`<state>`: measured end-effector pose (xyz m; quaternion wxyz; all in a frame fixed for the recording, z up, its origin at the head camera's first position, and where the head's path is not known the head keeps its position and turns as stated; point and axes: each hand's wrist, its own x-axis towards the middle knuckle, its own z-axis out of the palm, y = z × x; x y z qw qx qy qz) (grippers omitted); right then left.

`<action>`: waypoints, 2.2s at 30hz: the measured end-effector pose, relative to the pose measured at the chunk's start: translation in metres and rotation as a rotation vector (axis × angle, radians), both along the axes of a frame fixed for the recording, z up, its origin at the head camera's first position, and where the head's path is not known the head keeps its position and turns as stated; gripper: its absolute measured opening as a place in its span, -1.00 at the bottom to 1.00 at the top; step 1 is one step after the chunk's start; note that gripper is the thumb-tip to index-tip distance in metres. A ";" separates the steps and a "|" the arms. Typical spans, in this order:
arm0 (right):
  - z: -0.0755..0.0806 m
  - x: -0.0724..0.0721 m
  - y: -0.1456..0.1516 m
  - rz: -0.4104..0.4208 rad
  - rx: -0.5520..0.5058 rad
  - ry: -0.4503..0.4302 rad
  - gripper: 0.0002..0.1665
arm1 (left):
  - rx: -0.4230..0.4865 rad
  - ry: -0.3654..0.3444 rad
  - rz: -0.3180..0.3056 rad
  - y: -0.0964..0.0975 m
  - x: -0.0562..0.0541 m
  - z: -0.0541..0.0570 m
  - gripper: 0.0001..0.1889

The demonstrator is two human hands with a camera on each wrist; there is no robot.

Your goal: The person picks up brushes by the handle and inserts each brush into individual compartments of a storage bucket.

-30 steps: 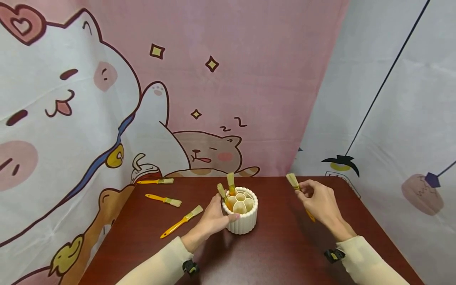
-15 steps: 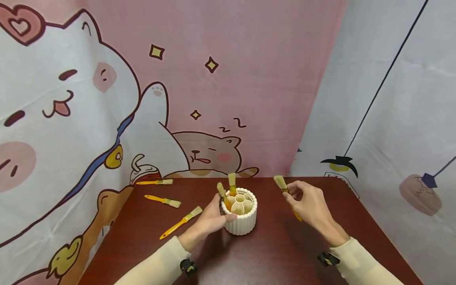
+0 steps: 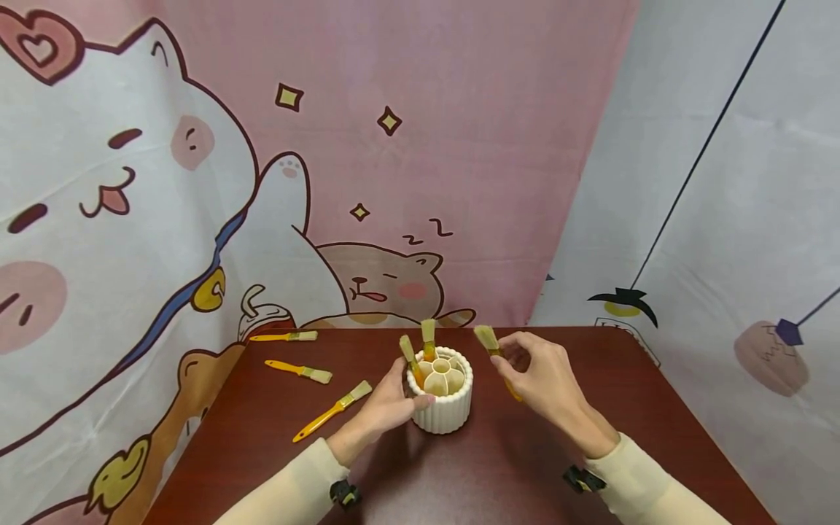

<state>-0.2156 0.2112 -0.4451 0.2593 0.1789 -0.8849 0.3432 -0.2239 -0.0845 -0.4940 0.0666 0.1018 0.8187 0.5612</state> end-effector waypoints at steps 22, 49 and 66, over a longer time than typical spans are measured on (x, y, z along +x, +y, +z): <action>0.021 0.005 -0.057 0.176 -0.083 0.110 -0.75 | -0.167 0.097 0.138 0.009 0.010 0.000 0.16; 0.000 0.000 -0.087 0.205 -0.185 0.201 -0.71 | -0.190 0.092 0.107 0.007 0.010 -0.002 0.12; -0.041 -0.016 -0.078 0.331 -0.039 0.129 -0.73 | -0.120 0.113 0.073 0.003 0.010 -0.002 0.06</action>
